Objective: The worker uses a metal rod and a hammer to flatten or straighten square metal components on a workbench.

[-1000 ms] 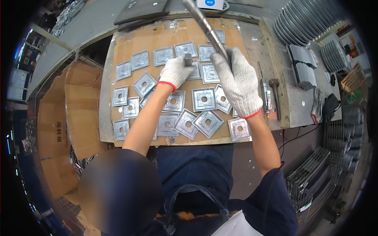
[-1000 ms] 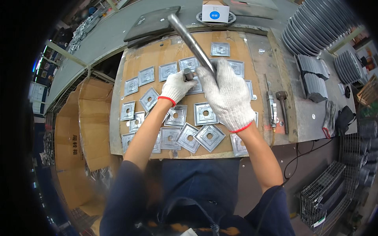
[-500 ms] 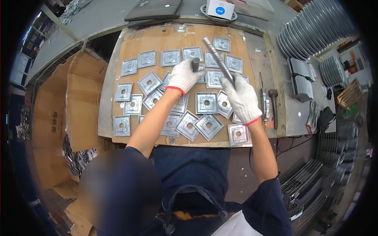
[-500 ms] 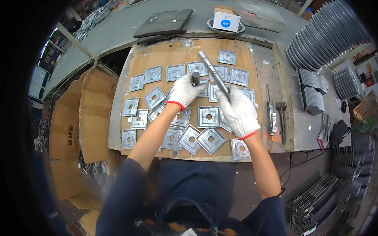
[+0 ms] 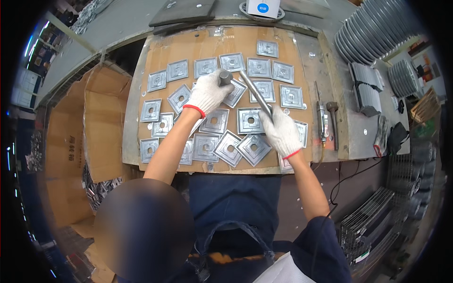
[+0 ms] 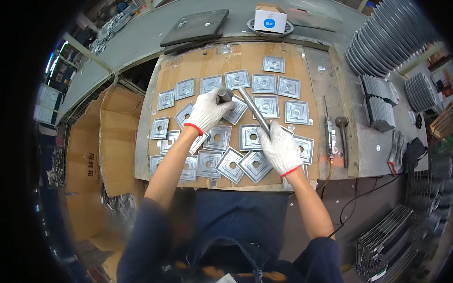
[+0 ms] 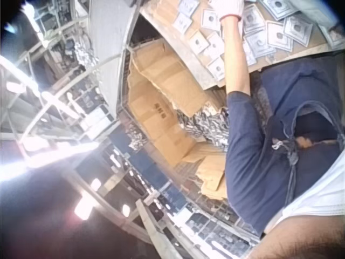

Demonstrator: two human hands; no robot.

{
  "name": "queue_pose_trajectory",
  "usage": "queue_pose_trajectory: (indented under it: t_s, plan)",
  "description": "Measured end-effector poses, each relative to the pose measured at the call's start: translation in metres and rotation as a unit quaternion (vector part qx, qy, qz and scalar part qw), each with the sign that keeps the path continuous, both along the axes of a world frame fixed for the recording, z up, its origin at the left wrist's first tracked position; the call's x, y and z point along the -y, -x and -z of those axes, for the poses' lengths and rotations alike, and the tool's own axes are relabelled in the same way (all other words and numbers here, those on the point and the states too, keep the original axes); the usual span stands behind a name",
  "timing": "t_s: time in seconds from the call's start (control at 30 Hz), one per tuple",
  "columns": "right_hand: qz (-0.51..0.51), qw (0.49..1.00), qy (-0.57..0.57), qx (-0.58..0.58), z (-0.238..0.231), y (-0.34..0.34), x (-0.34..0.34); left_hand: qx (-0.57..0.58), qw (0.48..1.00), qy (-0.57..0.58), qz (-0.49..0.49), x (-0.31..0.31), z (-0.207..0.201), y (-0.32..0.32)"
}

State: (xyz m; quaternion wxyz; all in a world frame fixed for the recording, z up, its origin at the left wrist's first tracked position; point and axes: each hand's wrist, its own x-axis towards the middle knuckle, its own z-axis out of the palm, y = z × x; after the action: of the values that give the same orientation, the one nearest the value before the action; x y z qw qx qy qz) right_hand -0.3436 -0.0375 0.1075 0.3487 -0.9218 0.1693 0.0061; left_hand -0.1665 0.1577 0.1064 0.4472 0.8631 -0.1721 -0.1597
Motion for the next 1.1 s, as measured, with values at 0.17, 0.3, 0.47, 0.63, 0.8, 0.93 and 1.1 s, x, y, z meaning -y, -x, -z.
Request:
queue_pose_trajectory:
  t_s: [0.17,0.3,0.47,0.63,0.8,0.93,1.1]
  plan:
    - [-0.034,0.999,0.037,-0.006,-0.012,-0.05,0.002,0.124,0.988,-0.055,0.073,0.001,-0.007,0.006]
    - [-0.066,0.996,0.053,-0.027,0.004,-0.061,0.007,0.089,0.993,-0.037,0.061,-0.005,-0.022,0.01]
    - [-0.007,0.999,-0.042,0.016,-0.013,-0.021,-0.004,0.086,0.995,-0.04,0.035,-0.02,-0.013,0.007]
    - [-0.059,0.996,0.059,-0.02,0.031,0.013,-0.004,0.044,0.998,0.043,-0.028,-0.014,-0.021,0.011]
    - [-0.014,0.999,-0.028,-0.033,0.002,0.041,0.001,0.054,0.997,0.009,-0.052,-0.006,-0.043,0.012]
    - [0.05,0.995,-0.062,-0.06,-0.004,0.044,0.016,0.036,0.996,0.075,-0.044,0.011,-0.026,0.004]
    - [0.106,0.991,-0.074,0.018,0.022,0.059,0.049,0.052,0.999,0.008,0.011,0.071,-0.001,0.003]
